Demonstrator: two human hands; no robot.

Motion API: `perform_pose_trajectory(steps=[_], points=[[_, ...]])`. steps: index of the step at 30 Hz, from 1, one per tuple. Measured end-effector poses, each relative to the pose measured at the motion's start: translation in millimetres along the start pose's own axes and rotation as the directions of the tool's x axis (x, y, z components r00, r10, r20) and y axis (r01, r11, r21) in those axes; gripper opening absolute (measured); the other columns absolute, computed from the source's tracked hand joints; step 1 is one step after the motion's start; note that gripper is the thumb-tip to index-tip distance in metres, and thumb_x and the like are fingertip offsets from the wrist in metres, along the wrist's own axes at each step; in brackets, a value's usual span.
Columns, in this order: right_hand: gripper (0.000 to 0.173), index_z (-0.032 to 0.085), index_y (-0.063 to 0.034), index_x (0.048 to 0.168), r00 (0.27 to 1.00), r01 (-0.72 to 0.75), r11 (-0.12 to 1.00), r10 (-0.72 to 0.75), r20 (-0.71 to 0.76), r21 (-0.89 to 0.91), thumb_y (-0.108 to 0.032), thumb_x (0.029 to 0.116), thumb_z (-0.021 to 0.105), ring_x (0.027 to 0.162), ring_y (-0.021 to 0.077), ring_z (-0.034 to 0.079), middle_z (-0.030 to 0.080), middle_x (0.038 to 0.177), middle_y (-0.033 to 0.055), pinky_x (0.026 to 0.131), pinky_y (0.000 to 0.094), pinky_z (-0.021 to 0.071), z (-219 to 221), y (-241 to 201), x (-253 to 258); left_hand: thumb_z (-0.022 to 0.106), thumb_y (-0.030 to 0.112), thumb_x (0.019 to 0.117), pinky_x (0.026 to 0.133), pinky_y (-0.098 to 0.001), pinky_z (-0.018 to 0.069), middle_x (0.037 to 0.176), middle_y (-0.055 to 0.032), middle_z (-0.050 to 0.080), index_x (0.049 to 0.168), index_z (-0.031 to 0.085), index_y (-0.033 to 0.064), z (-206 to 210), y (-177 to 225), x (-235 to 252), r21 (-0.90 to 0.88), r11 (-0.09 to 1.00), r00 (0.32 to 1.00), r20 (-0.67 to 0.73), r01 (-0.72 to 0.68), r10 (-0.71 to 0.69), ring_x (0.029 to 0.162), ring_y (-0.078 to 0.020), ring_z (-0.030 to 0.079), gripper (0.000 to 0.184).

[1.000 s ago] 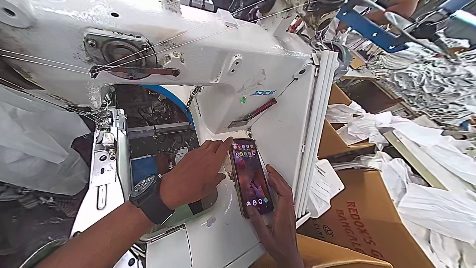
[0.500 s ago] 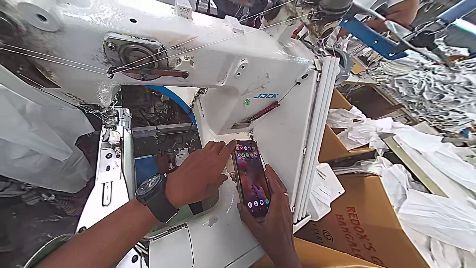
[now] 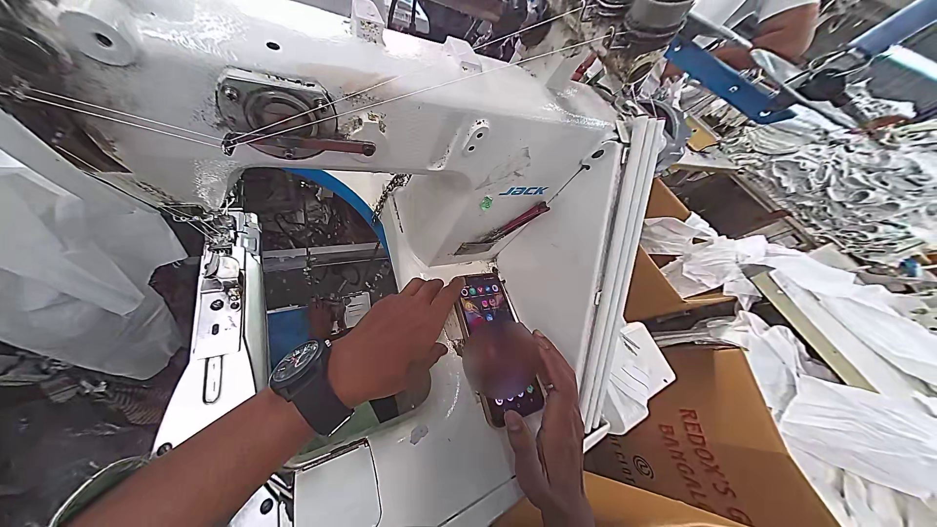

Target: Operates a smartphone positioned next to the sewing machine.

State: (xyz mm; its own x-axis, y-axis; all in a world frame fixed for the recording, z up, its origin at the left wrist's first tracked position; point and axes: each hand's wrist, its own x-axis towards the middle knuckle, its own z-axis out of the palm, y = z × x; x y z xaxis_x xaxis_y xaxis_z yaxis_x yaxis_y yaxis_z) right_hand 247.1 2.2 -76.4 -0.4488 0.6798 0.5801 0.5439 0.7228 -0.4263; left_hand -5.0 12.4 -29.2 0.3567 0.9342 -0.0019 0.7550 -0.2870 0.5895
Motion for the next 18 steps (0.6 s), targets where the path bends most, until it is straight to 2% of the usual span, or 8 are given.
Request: perform_pose_trajectory(steps=[3, 5, 8, 13, 18], points=[[0.071, 0.037, -0.0057, 0.151, 1.000, 0.007, 0.998, -0.007, 0.005, 0.056, -0.061, 0.1057, 0.032, 0.145, 0.0194, 0.043, 0.055, 0.148, 0.0140, 0.121, 0.0338, 0.0348, 0, 5, 9, 0.070, 0.021, 0.0973, 0.099, -0.0521, 0.0498, 0.142, -0.0229, 0.053, 0.159, 0.031, 0.0038, -1, -1, 1, -0.005, 1.000, 1.000, -0.008, -0.002, 0.002, 0.132, -0.0406, 0.051, 0.075], [0.075, 0.038, 0.0019, 0.149, 0.999, 0.029, 0.998, -0.030, 0.016, 0.049, -0.060, 0.1063, 0.033, 0.142, 0.0209, 0.048, 0.059, 0.144, 0.0178, 0.119, 0.0347, 0.0372, 1, 11, 22, 0.069, 0.020, 0.0974, 0.101, -0.0514, 0.0490, 0.144, -0.0229, 0.052, 0.159, 0.031, 0.0034, -1, -2, 1, -0.002, 1.000, 1.000, -0.004, -0.001, 0.001, 0.134, -0.0402, 0.050, 0.074], [0.077, 0.045, 0.0082, 0.144, 0.998, 0.050, 0.999, -0.050, 0.029, 0.008, -0.058, 0.1068, 0.031, 0.138, 0.0227, 0.052, 0.062, 0.139, 0.0215, 0.115, 0.0342, 0.0408, 5, 13, 41, 0.069, 0.020, 0.0973, 0.101, -0.0510, 0.0492, 0.144, -0.0224, 0.052, 0.158, 0.032, 0.0026, 0, -3, 2, 0.010, 1.000, 1.000, -0.014, -0.012, 0.012, 0.134, -0.0399, 0.050, 0.074], [0.075, 0.048, 0.0080, 0.141, 1.000, 0.026, 0.999, -0.026, 0.011, -0.039, -0.057, 0.1071, 0.031, 0.135, 0.0188, 0.054, 0.063, 0.137, 0.0207, 0.112, 0.0295, 0.0428, 9, 10, 33, 0.070, 0.019, 0.0966, 0.101, -0.0516, 0.0493, 0.145, -0.0222, 0.051, 0.159, 0.031, 0.0040, 0, -3, 2, -0.001, 1.000, 1.000, -0.004, -0.002, 0.002, 0.135, -0.0402, 0.050, 0.075], [0.078, 0.048, 0.0091, 0.143, 1.000, 0.003, 0.999, -0.003, 0.005, -0.048, -0.058, 0.1064, 0.032, 0.136, 0.0210, 0.053, 0.061, 0.140, 0.0225, 0.114, 0.0322, 0.0416, 11, 10, 28, 0.070, 0.021, 0.0970, 0.101, -0.0518, 0.0489, 0.148, -0.0216, 0.050, 0.159, 0.033, 0.0064, 1, -1, 2, 0.002, 1.000, 1.000, 0.016, 0.006, -0.006, 0.136, -0.0396, 0.048, 0.073]])
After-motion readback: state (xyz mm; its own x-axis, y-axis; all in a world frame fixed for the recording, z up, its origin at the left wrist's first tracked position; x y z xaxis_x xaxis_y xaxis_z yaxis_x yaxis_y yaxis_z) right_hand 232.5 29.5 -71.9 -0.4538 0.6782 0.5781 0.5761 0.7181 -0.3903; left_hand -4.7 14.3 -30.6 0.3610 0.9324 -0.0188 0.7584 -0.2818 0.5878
